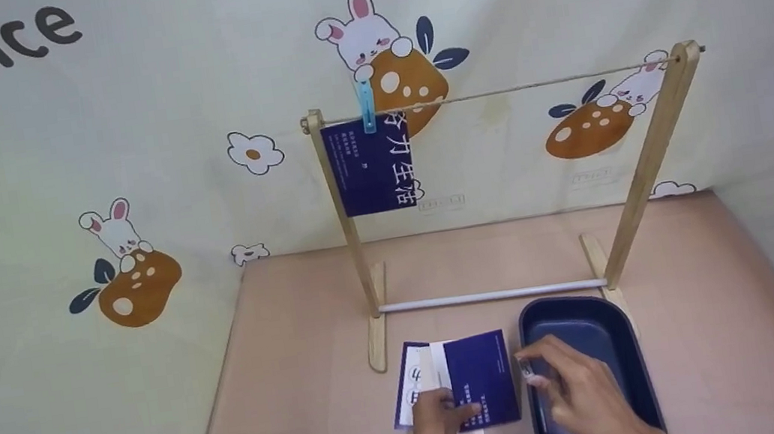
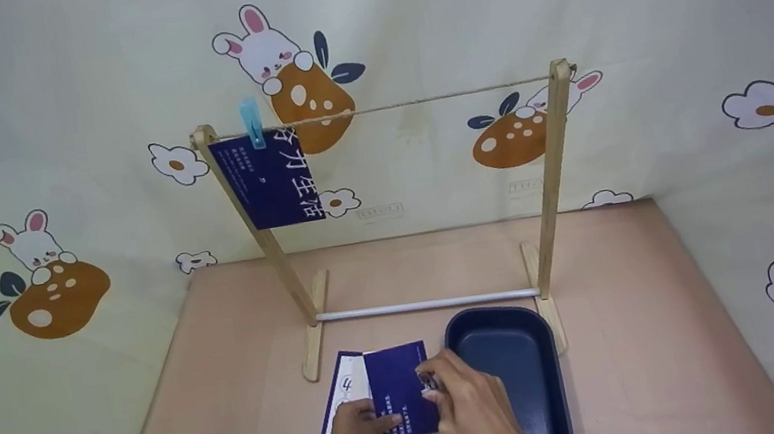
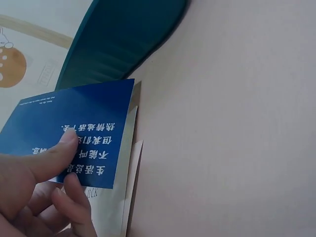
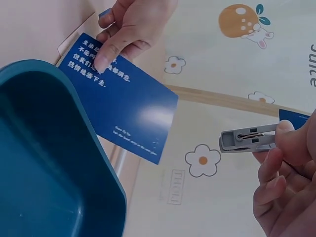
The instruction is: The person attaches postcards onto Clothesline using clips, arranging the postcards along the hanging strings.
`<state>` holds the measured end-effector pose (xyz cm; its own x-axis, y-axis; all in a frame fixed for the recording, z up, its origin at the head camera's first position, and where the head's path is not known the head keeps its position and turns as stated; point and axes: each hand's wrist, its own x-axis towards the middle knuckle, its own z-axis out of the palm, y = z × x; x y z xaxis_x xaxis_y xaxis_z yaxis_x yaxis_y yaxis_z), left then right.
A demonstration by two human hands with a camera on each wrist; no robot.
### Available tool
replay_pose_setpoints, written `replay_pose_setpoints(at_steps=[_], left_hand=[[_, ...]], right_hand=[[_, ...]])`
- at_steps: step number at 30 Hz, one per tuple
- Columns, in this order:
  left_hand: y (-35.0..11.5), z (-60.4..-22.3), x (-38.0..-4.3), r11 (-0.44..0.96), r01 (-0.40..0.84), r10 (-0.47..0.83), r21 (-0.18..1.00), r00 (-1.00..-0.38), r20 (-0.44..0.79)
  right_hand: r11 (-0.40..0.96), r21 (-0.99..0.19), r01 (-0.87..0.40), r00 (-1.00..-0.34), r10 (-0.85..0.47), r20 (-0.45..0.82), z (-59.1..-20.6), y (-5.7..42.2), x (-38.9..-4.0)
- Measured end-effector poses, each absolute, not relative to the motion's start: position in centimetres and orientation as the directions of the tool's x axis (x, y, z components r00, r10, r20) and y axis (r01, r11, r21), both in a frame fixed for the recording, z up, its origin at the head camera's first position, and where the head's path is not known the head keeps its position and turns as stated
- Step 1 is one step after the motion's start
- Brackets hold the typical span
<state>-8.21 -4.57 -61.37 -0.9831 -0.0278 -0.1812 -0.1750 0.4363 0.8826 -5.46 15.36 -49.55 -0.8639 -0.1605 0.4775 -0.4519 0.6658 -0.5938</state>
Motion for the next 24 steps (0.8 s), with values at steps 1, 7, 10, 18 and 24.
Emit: replay_pose_setpoints(at_steps=[1, 7, 10, 18, 24], left_hand=[[-4.6, -61.4, -8.3, 0.423, -0.186, -0.028, 0.887, -0.981, -0.192], [-4.6, -61.1, -8.7, 0.393, -0.237, -0.056, 0.888, -0.971, -0.234], [-4.7, -61.0, -8.9, 0.386, -0.233, -0.054, 0.893, -0.972, -0.231], [-5.3, -60.6, -9.5, 0.33, -0.218, -0.031, 0.918, -0.975, -0.22], [-6.0, -60.1, -10.0, 0.35, -0.187, -0.022, 0.918, -0.981, -0.192]], right_hand=[[0.661, -0.595, -0.458, -0.86, -0.159, 0.484, -49.6, 15.4, -5.5], [0.628, -0.61, -0.484, -0.842, -0.144, 0.52, -50.0, 15.4, -5.8], [0.6, -0.646, -0.473, -0.855, -0.133, 0.502, -50.2, 15.5, -5.9], [0.51, -0.679, -0.528, -0.833, -0.157, 0.53, -51.2, 15.7, -6.4], [0.472, -0.651, -0.594, -0.783, -0.154, 0.602, -51.6, 15.7, -7.0]])
